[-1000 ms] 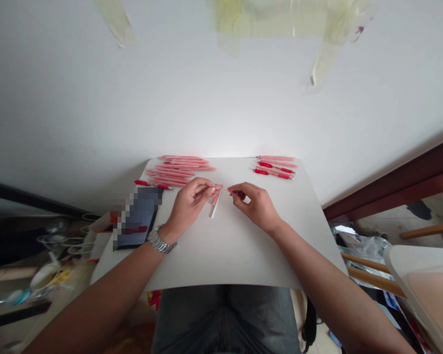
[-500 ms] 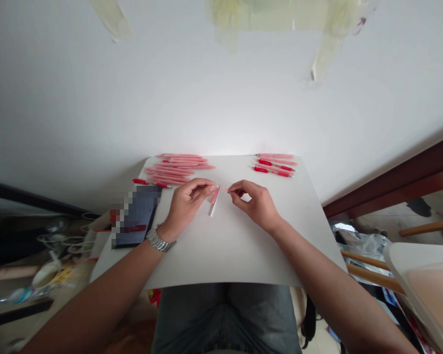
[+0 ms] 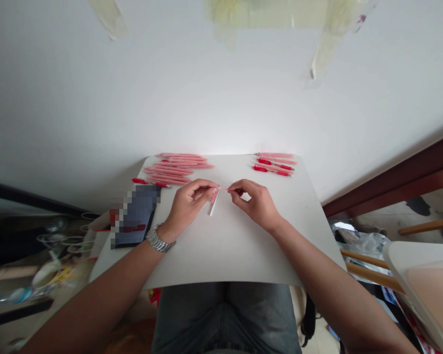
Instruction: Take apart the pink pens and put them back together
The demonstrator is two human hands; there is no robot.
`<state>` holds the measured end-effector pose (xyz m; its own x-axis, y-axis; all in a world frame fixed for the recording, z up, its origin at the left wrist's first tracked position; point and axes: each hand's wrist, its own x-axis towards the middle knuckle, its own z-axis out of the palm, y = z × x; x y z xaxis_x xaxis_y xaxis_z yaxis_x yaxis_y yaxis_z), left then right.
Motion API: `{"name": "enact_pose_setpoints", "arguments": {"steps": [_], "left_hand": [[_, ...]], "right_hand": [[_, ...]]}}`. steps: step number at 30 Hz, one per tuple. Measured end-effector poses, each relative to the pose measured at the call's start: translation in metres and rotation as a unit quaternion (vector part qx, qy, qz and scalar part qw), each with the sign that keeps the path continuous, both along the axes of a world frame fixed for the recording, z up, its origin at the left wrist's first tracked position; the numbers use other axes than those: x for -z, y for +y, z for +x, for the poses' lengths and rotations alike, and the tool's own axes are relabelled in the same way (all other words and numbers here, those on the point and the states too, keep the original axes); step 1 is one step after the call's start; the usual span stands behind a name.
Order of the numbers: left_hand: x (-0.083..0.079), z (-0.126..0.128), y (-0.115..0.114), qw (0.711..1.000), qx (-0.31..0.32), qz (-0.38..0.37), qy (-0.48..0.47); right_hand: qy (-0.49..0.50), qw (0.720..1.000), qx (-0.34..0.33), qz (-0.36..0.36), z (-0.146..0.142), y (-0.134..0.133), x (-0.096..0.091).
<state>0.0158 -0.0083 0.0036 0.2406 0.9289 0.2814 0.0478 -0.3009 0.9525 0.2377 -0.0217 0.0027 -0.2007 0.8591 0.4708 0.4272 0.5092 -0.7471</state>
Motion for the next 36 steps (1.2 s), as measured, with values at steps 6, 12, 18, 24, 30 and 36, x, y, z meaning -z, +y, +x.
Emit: {"name": "enact_pose_setpoints", "arguments": {"steps": [6,12,18,24,30,36], "left_hand": [[0.0001,-0.0007,0.0003,1.0,0.002,-0.001,0.008],[-0.0009,-0.0007,0.0001,1.0,-0.007,0.008,0.021],[0.0005,-0.0008,0.0002,1.0,-0.009,0.01,0.022],[0.0015,-0.0015,0.0003,0.999,-0.008,0.015,0.028],[0.001,-0.0021,0.0007,0.999,-0.012,0.025,0.04],[0.0021,-0.0019,0.0016,0.999,-0.013,0.027,0.041]], "right_hand": [[-0.006,1.0,-0.009,0.004,0.0008,-0.0002,-0.0001],[-0.005,1.0,-0.007,0.004,0.0004,-0.0014,-0.0007],[-0.005,1.0,-0.003,0.005,0.0003,-0.0006,-0.0004],[-0.007,1.0,-0.007,0.001,0.0011,-0.001,-0.0011],[-0.015,1.0,-0.014,0.0,0.0014,-0.0013,-0.0028],[-0.01,1.0,-0.012,-0.001,0.0012,-0.0013,-0.0015]]}}
